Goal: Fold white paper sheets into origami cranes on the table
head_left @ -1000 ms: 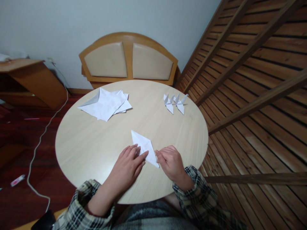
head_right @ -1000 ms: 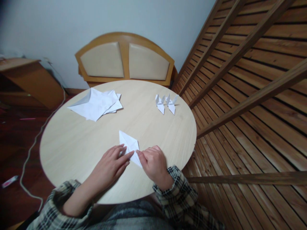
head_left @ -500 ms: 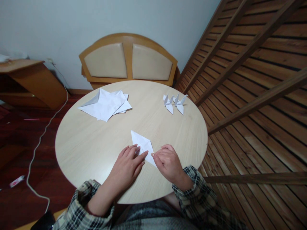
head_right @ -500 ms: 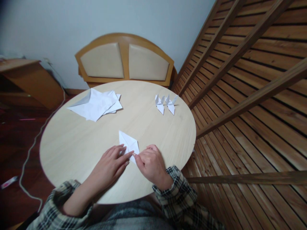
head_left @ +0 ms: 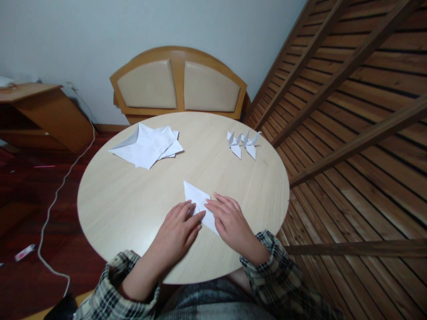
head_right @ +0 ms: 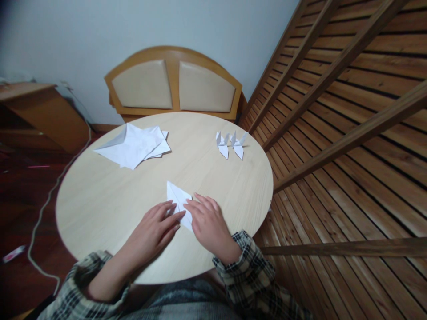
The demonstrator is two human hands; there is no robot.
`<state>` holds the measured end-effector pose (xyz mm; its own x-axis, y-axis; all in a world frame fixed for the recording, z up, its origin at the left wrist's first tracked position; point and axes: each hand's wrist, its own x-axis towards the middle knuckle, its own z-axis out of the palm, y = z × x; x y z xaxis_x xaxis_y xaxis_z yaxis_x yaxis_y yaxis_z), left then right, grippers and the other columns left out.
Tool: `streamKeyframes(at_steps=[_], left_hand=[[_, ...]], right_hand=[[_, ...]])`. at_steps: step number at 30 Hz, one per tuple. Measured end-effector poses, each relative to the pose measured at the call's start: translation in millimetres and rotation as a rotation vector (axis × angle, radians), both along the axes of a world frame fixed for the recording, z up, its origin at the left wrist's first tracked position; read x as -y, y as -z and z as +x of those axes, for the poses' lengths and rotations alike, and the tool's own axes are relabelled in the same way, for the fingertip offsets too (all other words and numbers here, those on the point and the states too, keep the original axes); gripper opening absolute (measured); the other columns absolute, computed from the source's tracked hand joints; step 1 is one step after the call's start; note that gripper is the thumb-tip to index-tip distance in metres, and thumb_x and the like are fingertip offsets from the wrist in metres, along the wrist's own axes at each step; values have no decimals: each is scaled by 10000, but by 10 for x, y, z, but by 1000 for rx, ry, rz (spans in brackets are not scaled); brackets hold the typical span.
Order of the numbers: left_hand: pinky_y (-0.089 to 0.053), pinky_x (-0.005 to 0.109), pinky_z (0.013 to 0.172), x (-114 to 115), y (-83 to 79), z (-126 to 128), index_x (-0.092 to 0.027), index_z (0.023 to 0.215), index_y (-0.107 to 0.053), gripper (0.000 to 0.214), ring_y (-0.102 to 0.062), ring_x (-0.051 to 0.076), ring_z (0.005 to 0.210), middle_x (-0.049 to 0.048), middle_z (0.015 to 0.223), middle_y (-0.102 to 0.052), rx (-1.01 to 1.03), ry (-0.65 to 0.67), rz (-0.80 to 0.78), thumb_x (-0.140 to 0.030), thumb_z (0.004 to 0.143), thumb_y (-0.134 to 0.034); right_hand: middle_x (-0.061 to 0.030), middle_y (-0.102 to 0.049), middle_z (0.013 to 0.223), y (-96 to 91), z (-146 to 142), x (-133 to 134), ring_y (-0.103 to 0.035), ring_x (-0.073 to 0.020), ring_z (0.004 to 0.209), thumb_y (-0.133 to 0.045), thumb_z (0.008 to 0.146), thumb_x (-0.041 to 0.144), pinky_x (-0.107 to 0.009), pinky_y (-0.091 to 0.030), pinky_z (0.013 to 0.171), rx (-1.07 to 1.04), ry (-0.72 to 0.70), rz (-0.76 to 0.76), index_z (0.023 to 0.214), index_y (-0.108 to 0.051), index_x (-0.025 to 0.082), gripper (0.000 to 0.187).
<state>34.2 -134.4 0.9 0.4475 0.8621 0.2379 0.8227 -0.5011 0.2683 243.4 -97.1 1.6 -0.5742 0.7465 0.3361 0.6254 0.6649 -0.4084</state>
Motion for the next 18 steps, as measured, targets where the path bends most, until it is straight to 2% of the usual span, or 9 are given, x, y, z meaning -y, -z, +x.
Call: streamKeyframes(at_steps=[3,7,13,18], left_hand=[[-430,533,1053,-5,9,-6,-218,1311,-560,343,-452,312,1287,117,1341,-557,0,28,-2,-248,976,-493],[-445,508,1050,-6,31,-4,-186,1316,-549,350,-465,302,1275,124,1346,-566,18,46,7,-206,974,-479],[-474,507,1005,-2,34,10,-187,1326,-532,365,-495,298,1217,129,1325,-567,36,42,12,-179,964,-483],[-494,498,950,15,11,20,-163,1321,-535,375,-510,304,1140,147,1243,-576,8,22,-5,-145,950,-490]], right_hand=[[-22,-567,1411,18,-2,4,-361,-224,1416,-438,938,104,-516,-255,1173,94,9,-1,1316,-574,242,425],[-22,-563,1418,11,0,-3,-337,-231,1430,-465,935,110,-533,-205,1192,146,6,-53,1276,-609,241,393],[-13,-606,1369,0,8,-11,-391,-214,1390,-501,905,86,-521,-181,1197,142,0,-91,1258,-628,272,419],[8,-645,1315,17,9,-6,-452,-217,1328,-526,885,64,-517,-211,1182,107,-1,-66,1215,-654,285,418]])
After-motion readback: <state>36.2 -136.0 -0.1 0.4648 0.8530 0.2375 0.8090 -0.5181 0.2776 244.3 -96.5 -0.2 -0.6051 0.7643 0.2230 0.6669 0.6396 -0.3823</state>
